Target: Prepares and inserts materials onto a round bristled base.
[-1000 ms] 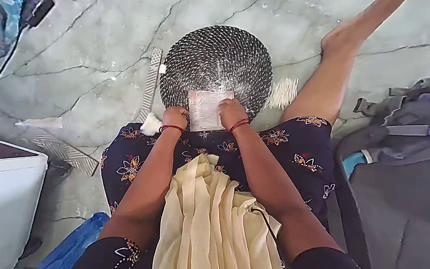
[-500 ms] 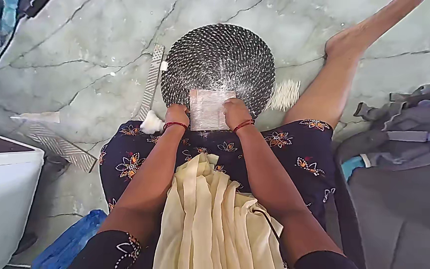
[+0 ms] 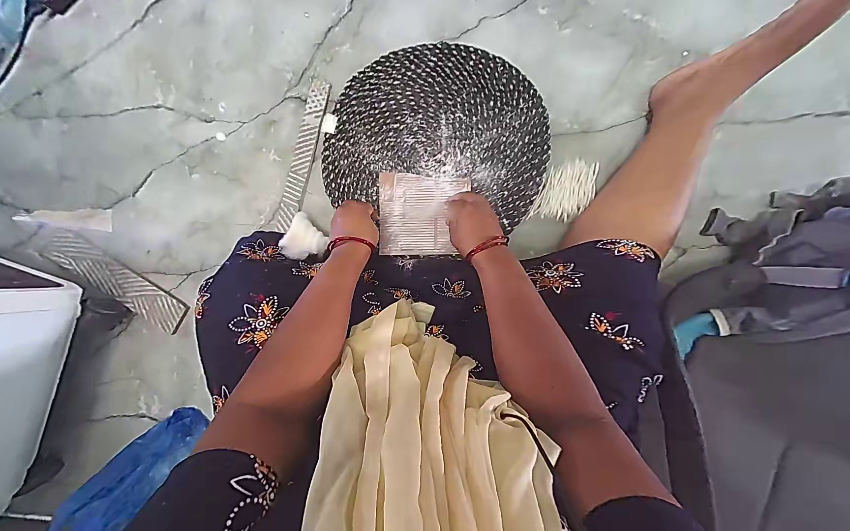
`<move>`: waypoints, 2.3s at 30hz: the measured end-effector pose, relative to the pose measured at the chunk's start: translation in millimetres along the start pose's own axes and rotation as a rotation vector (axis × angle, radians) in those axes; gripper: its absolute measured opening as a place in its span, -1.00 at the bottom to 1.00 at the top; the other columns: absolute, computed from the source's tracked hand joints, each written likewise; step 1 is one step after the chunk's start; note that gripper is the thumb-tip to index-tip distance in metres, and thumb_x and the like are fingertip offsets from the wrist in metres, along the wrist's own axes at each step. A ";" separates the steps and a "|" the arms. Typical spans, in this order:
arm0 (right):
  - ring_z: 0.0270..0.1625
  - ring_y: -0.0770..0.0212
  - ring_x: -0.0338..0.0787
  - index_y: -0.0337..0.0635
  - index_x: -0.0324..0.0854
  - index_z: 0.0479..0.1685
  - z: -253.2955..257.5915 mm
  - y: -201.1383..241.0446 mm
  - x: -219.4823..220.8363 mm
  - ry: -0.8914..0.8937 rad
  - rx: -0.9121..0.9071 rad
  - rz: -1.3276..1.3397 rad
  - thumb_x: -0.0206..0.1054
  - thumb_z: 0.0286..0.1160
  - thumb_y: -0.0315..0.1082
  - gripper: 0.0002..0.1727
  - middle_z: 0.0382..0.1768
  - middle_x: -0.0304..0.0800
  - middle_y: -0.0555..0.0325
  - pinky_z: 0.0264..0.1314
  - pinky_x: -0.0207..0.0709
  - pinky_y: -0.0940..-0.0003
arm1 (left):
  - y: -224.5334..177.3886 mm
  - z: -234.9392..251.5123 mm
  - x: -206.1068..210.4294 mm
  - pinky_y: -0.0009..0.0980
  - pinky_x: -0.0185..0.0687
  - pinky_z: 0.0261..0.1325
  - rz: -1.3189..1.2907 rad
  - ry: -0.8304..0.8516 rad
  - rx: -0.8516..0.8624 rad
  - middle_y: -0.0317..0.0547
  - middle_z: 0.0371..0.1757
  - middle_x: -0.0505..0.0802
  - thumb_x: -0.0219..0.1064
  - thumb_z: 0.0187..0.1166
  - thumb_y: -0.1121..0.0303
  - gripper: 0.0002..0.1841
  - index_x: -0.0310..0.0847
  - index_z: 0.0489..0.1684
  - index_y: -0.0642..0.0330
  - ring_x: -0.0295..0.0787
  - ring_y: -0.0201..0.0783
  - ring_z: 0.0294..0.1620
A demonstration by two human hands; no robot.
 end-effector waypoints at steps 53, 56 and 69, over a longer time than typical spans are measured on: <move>0.93 -0.27 -0.09 -0.35 -0.12 0.90 -17.8 42.7 5.9 0.127 0.023 -0.184 0.41 0.57 0.06 0.08 0.89 -0.09 -0.32 0.88 -0.10 -0.25 | -2.4 -3.1 0.4 0.34 0.53 0.49 -0.042 0.007 0.053 0.42 0.49 0.68 0.20 0.71 0.49 -0.69 0.70 0.27 0.44 0.55 0.37 0.60; 0.96 -0.21 -0.19 -0.29 -0.24 0.94 -1.6 56.8 12.6 0.225 0.023 -0.312 0.54 0.38 0.19 0.29 0.94 -0.28 -0.21 0.87 -0.20 -0.37 | -2.5 2.9 0.5 0.39 0.50 0.49 -0.051 -0.011 0.078 0.46 0.46 0.68 0.26 0.65 0.51 -0.70 0.72 0.23 0.45 0.53 0.42 0.58; 0.93 -0.22 -0.02 -0.24 0.07 0.88 -26.1 50.8 24.0 0.107 0.084 -0.261 0.18 0.76 0.02 -0.18 0.89 0.00 -0.21 0.87 -0.13 -0.33 | -7.0 -21.4 -2.2 0.35 0.43 0.58 -0.060 0.080 0.071 0.46 0.56 0.61 0.18 0.76 0.39 -0.59 0.58 0.49 0.42 0.49 0.40 0.63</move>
Point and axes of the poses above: each hand's wrist, its own z-axis towards the middle knuckle, its own x-axis out of the palm, y = z × x, the point moved 7 cm from there along z, towards the middle knuckle
